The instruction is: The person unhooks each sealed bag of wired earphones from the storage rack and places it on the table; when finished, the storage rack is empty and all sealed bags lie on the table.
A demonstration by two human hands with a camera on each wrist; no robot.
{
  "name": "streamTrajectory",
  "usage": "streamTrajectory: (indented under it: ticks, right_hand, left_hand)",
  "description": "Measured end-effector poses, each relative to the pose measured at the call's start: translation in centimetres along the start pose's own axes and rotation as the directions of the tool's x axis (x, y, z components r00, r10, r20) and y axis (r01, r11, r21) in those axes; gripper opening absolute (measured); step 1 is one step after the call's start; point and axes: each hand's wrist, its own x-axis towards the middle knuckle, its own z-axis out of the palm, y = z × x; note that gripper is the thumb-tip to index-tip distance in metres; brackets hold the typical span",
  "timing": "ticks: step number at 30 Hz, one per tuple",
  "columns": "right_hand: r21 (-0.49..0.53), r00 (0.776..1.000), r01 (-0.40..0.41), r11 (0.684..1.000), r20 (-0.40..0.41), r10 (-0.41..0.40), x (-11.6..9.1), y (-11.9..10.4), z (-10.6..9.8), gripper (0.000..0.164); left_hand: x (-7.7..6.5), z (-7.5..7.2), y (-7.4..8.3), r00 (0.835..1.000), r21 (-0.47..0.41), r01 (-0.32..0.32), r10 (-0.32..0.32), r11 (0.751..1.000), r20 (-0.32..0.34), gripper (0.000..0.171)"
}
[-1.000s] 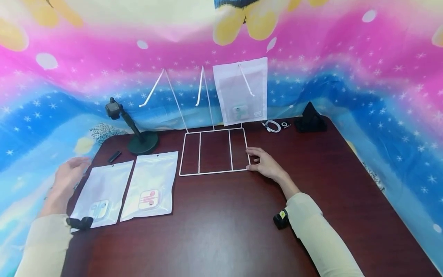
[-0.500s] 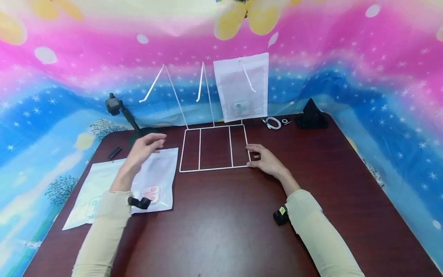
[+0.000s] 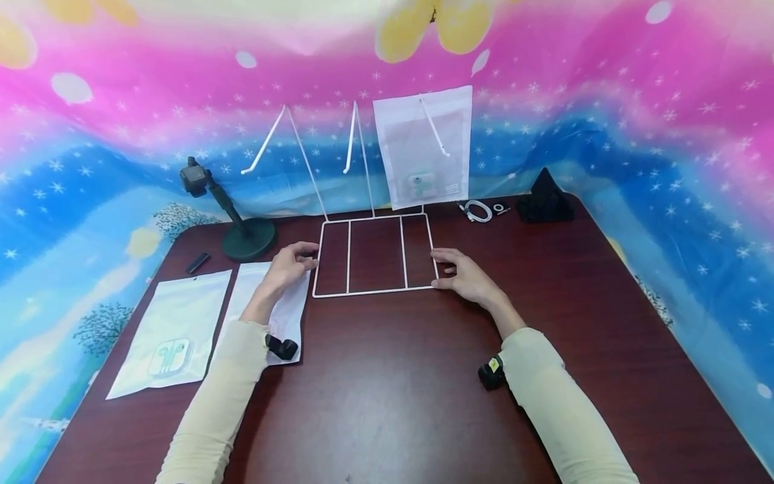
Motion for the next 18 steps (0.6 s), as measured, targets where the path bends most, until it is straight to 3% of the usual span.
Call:
streamTrajectory:
  ticks: [7, 12, 18]
  right_hand:
    - [0.001, 1.000, -0.019, 1.000, 0.008, 0.019, -0.1, -0.2, -0.3, 0.067]
    - [0.004, 0.999, -0.031, 1.000, 0.011, 0.031, -0.1, -0.1, -0.6, 0.067]
    - [0.019, 0.999, -0.046, 0.999, 0.028, 0.045, 0.1, 0.0, -0.6, 0.070]
  left_hand:
    - [0.1, 0.4, -1.1, 0.997, -0.049, -0.001, 0.004, 0.999, 0.072, 0.048]
    - [0.0, 0.4, -1.5, 0.994, -0.075, -0.043, 0.050, 0.996, 0.099, 0.051]
    - [0.1, 0.2, -2.1, 0.993, -0.082, -0.033, 0.042, 0.996, 0.108, 0.052]
